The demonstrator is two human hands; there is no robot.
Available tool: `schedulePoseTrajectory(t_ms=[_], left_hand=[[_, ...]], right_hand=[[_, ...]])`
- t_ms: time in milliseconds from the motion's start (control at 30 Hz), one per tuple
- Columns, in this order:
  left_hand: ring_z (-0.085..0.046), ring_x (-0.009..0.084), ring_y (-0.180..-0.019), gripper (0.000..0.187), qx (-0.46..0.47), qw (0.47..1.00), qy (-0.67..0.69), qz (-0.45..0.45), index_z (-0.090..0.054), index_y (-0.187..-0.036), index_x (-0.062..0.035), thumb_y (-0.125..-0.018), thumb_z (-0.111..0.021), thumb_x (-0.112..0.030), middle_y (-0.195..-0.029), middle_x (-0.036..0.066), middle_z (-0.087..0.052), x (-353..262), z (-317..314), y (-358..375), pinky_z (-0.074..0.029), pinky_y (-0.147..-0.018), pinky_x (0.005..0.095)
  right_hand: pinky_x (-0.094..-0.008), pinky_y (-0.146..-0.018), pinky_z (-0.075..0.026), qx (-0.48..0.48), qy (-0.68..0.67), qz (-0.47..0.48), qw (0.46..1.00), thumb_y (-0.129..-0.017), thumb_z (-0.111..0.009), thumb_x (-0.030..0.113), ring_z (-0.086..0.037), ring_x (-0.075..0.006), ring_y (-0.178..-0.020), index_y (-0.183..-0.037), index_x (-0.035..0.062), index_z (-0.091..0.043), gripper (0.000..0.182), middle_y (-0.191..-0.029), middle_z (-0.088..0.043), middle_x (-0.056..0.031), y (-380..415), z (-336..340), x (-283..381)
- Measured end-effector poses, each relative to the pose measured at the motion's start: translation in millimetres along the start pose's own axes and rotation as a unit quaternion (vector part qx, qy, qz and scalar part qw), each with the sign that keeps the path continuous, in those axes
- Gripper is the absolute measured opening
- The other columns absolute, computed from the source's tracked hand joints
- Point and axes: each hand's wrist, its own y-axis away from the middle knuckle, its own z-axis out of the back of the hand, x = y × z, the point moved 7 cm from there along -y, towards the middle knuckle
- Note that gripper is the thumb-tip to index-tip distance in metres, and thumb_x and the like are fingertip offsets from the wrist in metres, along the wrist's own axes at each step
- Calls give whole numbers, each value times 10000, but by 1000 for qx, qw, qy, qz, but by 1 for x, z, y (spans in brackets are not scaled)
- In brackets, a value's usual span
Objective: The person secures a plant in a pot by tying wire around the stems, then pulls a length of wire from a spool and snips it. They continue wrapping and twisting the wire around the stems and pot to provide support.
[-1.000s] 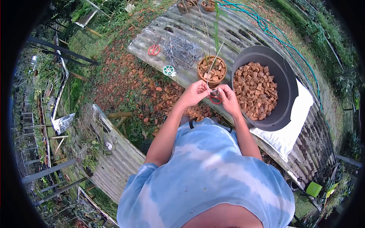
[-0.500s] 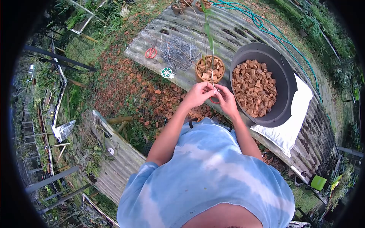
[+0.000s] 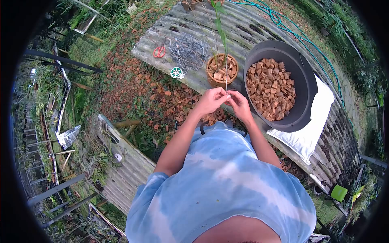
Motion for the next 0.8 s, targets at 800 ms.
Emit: schedulePoseTrajectory(t_ms=[800], left_hand=[[-559, 26, -672, 162, -8, 987, -70, -145, -661, -907, 21, -994, -696, -112, -757, -1, -676, -9, -21, 8, -445, -593, 241]], right_hand=[[-426, -888, -576, 10, 259, 163, 952, -922, -691, 5, -693, -393, -1076, -1173, -8, -705, 251, -1191, -693, -205, 18, 1, 31]])
